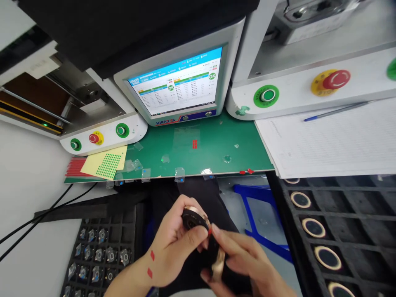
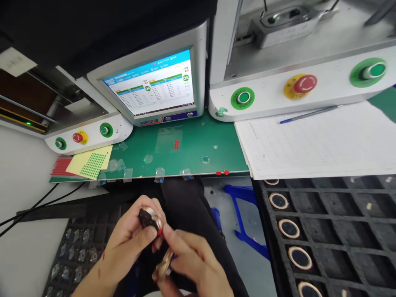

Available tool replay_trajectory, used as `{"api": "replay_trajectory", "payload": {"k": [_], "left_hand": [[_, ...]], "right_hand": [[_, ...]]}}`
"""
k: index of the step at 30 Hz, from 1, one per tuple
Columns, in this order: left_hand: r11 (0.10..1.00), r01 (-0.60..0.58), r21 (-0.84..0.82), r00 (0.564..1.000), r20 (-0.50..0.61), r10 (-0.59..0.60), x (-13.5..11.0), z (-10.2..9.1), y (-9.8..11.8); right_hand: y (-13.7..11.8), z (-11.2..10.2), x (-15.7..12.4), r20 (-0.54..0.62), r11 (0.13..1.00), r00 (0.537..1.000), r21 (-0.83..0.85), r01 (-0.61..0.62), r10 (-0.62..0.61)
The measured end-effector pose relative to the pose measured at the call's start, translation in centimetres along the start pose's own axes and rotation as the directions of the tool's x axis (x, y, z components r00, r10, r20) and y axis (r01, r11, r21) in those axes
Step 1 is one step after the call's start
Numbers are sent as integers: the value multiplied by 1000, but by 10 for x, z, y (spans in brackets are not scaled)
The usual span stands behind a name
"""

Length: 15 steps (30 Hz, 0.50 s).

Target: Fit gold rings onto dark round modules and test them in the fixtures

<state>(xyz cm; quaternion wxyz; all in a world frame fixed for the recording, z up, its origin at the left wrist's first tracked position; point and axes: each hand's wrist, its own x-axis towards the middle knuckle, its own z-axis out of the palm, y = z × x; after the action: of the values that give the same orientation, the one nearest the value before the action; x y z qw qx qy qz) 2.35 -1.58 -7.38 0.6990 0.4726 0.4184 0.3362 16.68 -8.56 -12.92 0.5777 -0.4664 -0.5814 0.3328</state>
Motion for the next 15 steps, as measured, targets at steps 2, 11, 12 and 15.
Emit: {"api": "replay_trajectory", "payload": {"k": [2, 11, 12, 15], "left_hand": [[913, -163, 373, 964, -139, 228, 16, -11, 3], [-43, 178, 983, 927, -153, 344, 141, -121, -9], [-68, 185, 980, 931, -153, 332, 145, -126, -12], [-126, 182, 975, 945, -138, 295, 148, -131, -20]], "right_hand": [[5, -4, 6, -2, 999, 999, -28, 44, -44], [35, 5, -6, 138, 934, 987, -335, 123, -81], [39, 8, -9, 141, 930, 986, -340, 137, -93], [50, 11, -15, 130, 894, 981, -408, 185, -143]]}}
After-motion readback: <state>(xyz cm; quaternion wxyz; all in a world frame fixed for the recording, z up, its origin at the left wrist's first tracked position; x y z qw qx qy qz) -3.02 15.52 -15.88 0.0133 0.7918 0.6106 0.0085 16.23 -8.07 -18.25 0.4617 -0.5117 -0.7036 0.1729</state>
